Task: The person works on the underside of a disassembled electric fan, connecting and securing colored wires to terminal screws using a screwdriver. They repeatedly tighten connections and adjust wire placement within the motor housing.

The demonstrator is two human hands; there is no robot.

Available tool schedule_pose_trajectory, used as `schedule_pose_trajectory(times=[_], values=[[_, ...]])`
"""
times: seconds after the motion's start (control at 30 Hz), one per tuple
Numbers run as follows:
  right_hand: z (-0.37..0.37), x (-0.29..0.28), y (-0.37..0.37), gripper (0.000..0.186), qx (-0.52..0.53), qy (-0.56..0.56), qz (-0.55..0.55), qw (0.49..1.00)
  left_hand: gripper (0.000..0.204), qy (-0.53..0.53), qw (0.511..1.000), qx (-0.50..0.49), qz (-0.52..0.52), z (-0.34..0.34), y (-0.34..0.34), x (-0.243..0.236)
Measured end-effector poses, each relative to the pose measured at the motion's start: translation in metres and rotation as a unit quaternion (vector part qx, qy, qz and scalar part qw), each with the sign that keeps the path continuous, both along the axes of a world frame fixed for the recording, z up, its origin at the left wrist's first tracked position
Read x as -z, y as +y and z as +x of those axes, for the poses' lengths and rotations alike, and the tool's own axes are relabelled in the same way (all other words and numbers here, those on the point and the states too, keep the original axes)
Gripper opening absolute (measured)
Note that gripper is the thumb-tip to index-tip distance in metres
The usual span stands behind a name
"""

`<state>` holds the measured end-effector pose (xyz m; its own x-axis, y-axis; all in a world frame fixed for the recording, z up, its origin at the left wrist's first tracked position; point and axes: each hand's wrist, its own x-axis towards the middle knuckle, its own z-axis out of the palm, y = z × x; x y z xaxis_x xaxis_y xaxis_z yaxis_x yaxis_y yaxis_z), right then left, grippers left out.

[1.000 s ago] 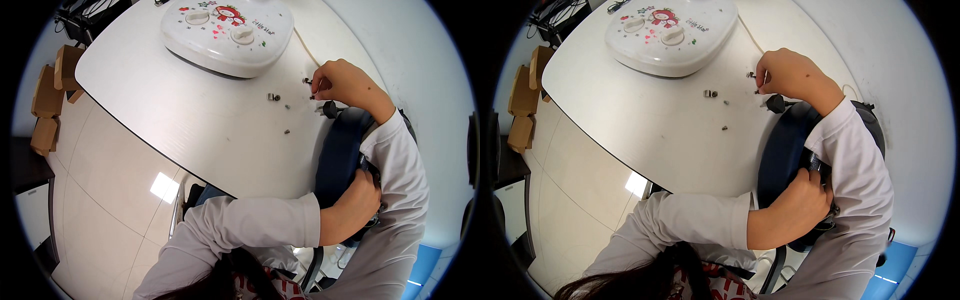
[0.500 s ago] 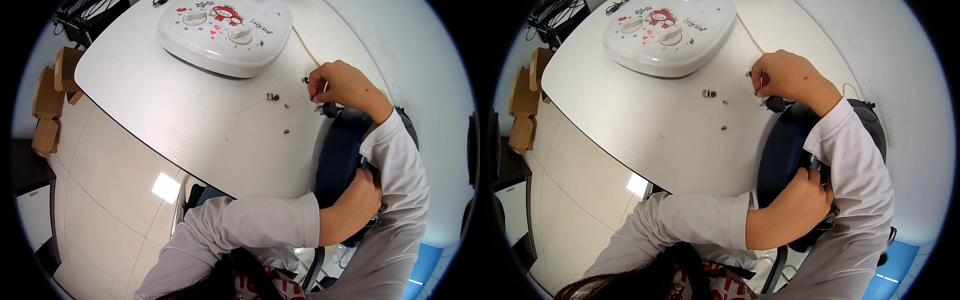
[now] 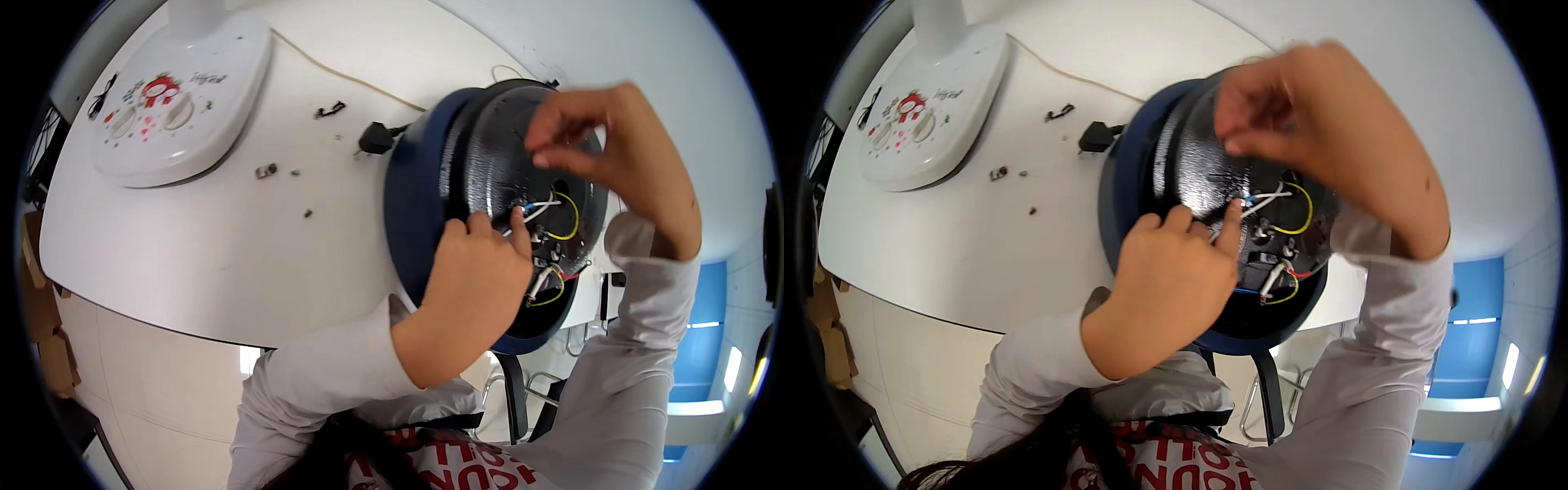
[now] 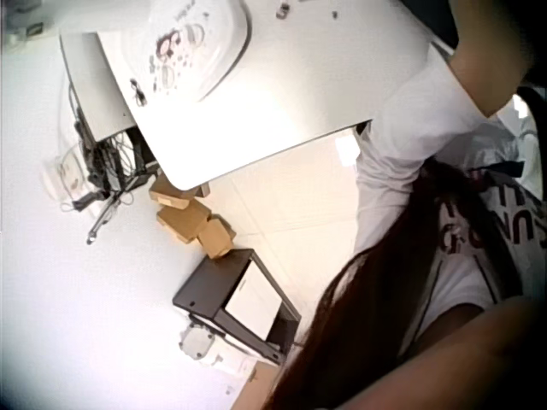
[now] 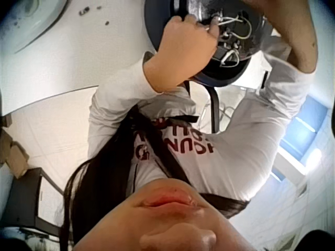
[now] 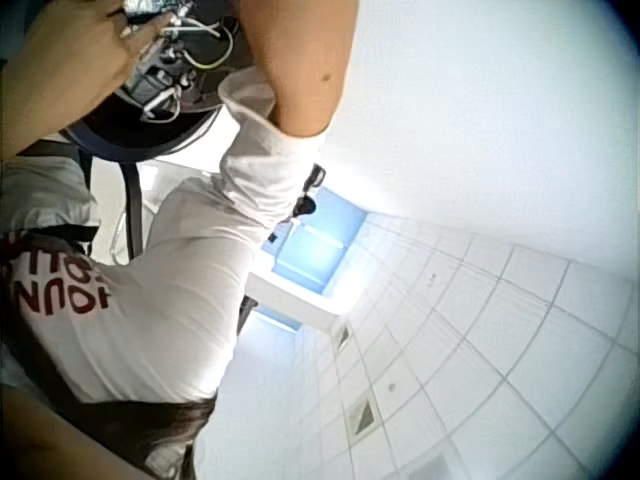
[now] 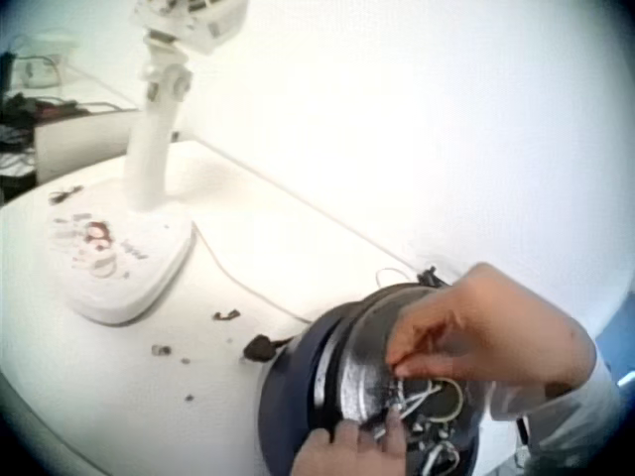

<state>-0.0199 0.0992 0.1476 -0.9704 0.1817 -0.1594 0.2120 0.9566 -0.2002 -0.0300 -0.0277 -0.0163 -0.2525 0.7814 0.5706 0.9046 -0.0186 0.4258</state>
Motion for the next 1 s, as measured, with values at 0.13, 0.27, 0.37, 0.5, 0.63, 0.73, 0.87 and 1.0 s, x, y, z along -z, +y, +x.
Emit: schedule_pose_trajectory(times=[0.13, 0.27, 0.37, 0.5, 0.63, 0.73, 0.87, 1.0], values=[[0.056, 0.022, 0.000, 0.012, 0.053, 0.013, 0.002, 0.999, 0.045, 0.011, 1.000, 0.001, 0.008, 0.003, 0.001, 0.000], [0.079, 0.046, 0.004, 0.013, 0.086, 0.100, 0.001, 0.991, 0.041, 0.015, 1.000, -0.004, 0.010, 0.001, 0.000, 0.000], [0.085, 0.059, 0.009, 0.014, 0.093, 0.129, -0.018, 0.987, 0.040, 0.013, 1.000, 0.001, -0.002, 0.000, -0.001, -0.001], [0.089, 0.065, 0.012, 0.015, 0.073, 0.138, 0.013, 0.988, 0.040, 0.010, 1.000, 0.009, -0.017, 0.000, -0.002, -0.002], [0.091, 0.068, 0.013, 0.015, 0.045, 0.149, 0.049, 0.987, 0.040, 0.009, 1.000, 0.010, -0.024, 0.000, -0.002, -0.004], [0.090, 0.071, 0.015, 0.015, 0.050, 0.157, 0.030, 0.986, 0.039, 0.006, 1.000, 0.010, -0.024, 0.000, -0.001, -0.004], [0.090, 0.077, 0.018, 0.014, 0.051, 0.172, -0.009, 0.984, 0.039, -0.002, 1.000, 0.011, -0.021, -0.001, -0.002, -0.003], [0.092, 0.077, 0.006, 0.013, 0.138, 0.165, -0.008, 0.977, 0.039, -0.007, 1.000, 0.002, -0.015, 0.001, -0.002, -0.001]])
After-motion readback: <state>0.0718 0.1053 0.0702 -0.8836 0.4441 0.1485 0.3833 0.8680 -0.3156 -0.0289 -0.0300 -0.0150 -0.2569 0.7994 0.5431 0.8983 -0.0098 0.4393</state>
